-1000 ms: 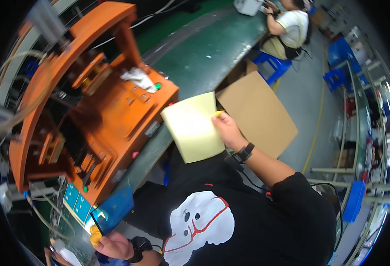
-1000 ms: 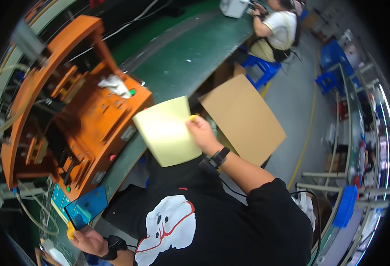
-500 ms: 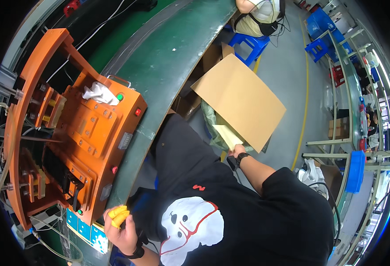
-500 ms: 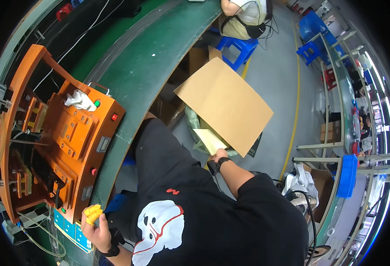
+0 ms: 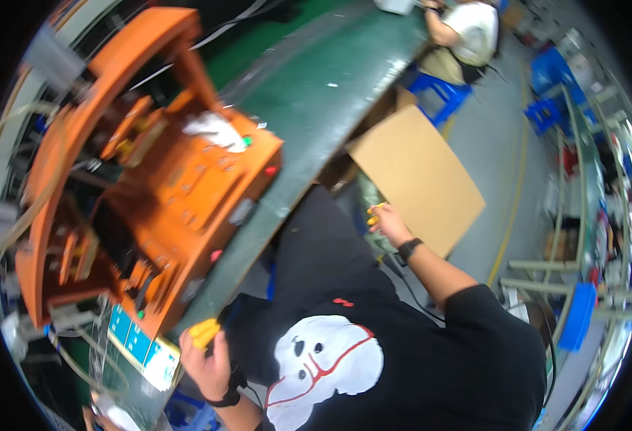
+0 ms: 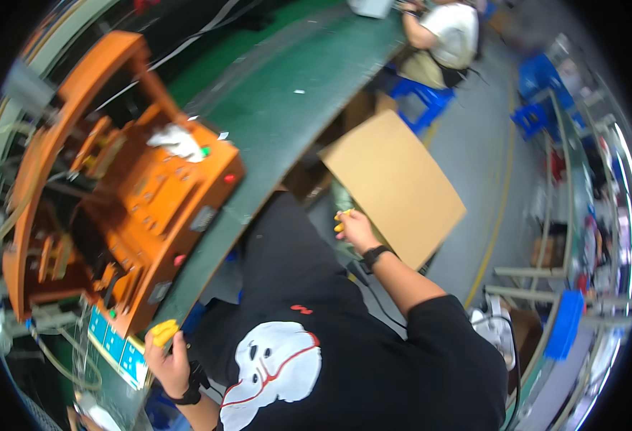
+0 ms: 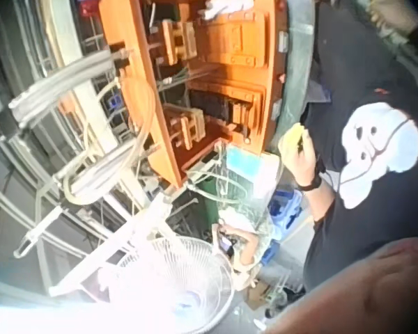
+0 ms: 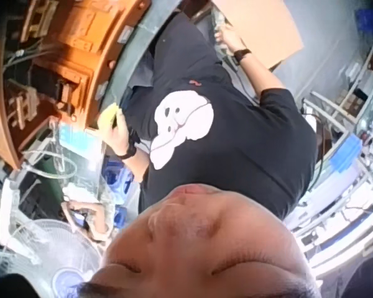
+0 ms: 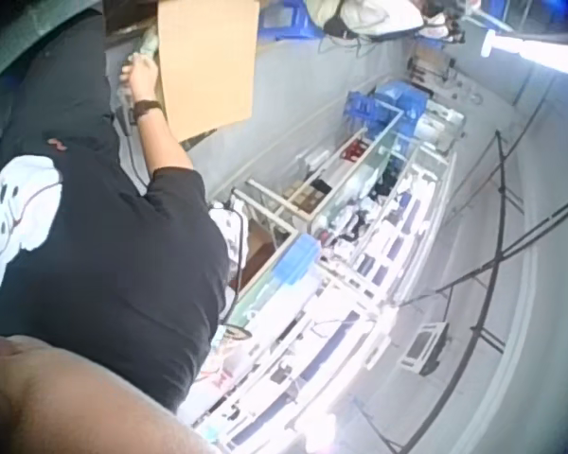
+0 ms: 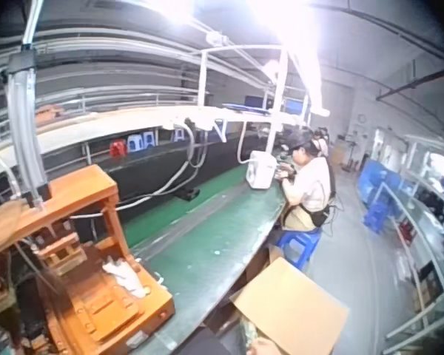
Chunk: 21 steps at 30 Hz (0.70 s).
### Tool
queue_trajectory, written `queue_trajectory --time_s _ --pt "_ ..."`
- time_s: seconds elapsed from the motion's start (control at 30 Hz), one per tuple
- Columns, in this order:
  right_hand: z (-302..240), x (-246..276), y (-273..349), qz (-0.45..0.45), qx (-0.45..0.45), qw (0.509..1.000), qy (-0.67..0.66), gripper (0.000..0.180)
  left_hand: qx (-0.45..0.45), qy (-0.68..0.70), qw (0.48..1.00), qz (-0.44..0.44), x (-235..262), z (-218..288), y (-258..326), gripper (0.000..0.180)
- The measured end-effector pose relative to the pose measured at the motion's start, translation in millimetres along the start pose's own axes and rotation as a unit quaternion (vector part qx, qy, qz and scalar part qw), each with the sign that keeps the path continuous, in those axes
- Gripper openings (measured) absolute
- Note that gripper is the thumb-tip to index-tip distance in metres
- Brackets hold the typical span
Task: Operating a pneumatic pressing machine to process black rubber or plastic components at an industrial workstation.
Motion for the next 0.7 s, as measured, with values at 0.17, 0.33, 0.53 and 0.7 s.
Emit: queue_trajectory --time_s 0.17,0.33,0.53,0.7 --pt "-164.6 -67.1 88.4 -0.142 0.31 0.94 0.033 0.018 -0.048 -0.049 0.997 0.043 3.4 -0.2 -14.4 0.021" --pt "-273.6 -170.0 210.3 -0.18 0.77 0.599 0.131 0.035 -0.026 -0.094 0.993 0.072 18.7 6.3 -7.2 0.019" --pt "-306.7 -251.7 230.1 -0.12 0.848 0.454 0.246 0.029 0.003 -0.001 1.0 -0.019 33.0 22.8 2.8 0.021" --pt "-338.6 -239.7 227.1 -0.058 0.916 0.377 0.126 0.018 0.005 0.068 0.997 0.028 69.4 11.7 -33.1 0.02"
Point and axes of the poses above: each hand's wrist, its own y-axis away from the middle knuckle, its own x-axis out of the back of the hand, z = x × y, the point moved 2 cm from there along -y, towards the middle knuckle, and after that the axes turned 10 degrees about y, right-handed, at the moved point
